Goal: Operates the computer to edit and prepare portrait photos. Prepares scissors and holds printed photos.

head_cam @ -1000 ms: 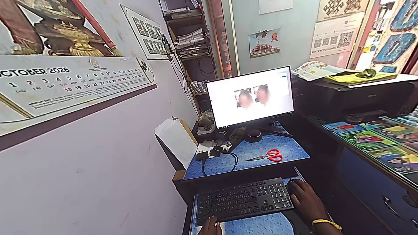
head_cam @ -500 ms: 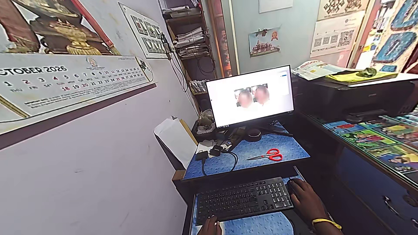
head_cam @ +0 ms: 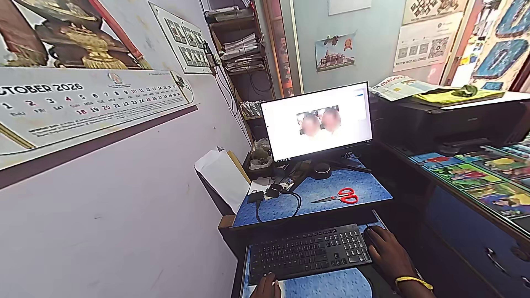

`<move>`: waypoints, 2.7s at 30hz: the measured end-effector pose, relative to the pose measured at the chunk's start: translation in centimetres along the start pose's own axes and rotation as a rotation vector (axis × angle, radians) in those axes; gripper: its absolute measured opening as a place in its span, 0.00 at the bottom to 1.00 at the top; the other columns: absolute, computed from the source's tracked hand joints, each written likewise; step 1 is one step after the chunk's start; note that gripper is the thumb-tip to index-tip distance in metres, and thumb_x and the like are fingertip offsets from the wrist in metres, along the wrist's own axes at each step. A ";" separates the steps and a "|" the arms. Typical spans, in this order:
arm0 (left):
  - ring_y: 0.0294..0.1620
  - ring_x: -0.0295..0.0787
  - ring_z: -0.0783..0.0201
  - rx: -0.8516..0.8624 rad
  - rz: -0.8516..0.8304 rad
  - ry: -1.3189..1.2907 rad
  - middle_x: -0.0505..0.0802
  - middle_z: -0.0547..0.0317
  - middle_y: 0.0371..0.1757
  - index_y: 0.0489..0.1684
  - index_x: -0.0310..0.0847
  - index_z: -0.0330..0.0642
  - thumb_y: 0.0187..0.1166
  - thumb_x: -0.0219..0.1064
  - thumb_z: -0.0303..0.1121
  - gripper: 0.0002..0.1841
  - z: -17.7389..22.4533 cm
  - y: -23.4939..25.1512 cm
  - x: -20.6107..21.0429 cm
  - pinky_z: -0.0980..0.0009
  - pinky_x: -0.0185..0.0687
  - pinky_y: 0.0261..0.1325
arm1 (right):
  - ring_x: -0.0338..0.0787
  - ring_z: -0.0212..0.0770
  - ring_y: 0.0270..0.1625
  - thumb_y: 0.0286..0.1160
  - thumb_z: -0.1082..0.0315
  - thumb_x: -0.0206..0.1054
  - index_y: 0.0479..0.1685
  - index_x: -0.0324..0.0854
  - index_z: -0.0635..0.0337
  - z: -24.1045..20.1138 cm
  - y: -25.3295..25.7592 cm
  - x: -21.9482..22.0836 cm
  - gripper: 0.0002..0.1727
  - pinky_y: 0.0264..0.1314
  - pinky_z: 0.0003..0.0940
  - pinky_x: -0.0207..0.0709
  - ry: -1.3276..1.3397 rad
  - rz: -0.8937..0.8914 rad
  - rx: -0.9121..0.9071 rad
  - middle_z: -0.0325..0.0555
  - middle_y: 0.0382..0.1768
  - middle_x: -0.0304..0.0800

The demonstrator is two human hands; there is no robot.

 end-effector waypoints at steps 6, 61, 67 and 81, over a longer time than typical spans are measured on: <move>0.48 0.96 0.45 -0.006 -0.007 -0.006 0.96 0.43 0.49 0.51 0.90 0.33 0.80 0.62 0.36 0.16 0.2 0.1 -0.3 0.49 0.91 0.50 | 0.84 0.54 0.74 0.64 0.53 0.62 0.63 0.90 0.48 0.1 0.0 0.2 0.27 0.72 0.55 0.79 -0.012 -0.014 0.002 0.47 0.70 0.87; 0.90 0.63 0.62 0.427 -0.280 -0.169 0.77 0.67 0.85 0.65 0.87 0.64 0.85 0.55 0.53 0.20 13.5 3.3 8.2 0.52 0.53 0.91 | 0.78 0.52 0.81 0.70 0.53 0.62 0.75 0.80 0.55 -0.9 0.2 -0.8 0.32 0.81 0.51 0.73 -0.046 -0.140 0.129 0.49 0.78 0.80; 0.92 0.60 0.62 0.406 -0.258 -0.192 0.71 0.65 0.89 0.74 0.81 0.67 0.85 0.56 0.53 0.22 13.9 3.5 7.2 0.53 0.54 0.92 | 0.78 0.50 0.81 0.70 0.52 0.61 0.75 0.80 0.53 -0.6 0.2 -0.7 0.31 0.82 0.48 0.72 -0.080 -0.142 0.117 0.47 0.78 0.80; 0.92 0.59 0.53 0.313 -0.290 -0.216 0.72 0.53 0.88 0.73 0.82 0.49 0.84 0.57 0.51 0.25 13.6 3.7 7.1 0.50 0.51 0.93 | 0.72 0.54 0.86 0.76 0.51 0.57 0.82 0.73 0.55 -0.9 0.4 -1.1 0.34 0.86 0.54 0.66 -0.039 -0.256 0.146 0.52 0.82 0.75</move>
Point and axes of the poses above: each hand's wrist, its own y-axis towards the middle knuckle, its own x-axis out of the palm, z = x × y, the point moved 2 cm from there along y, towards the middle knuckle
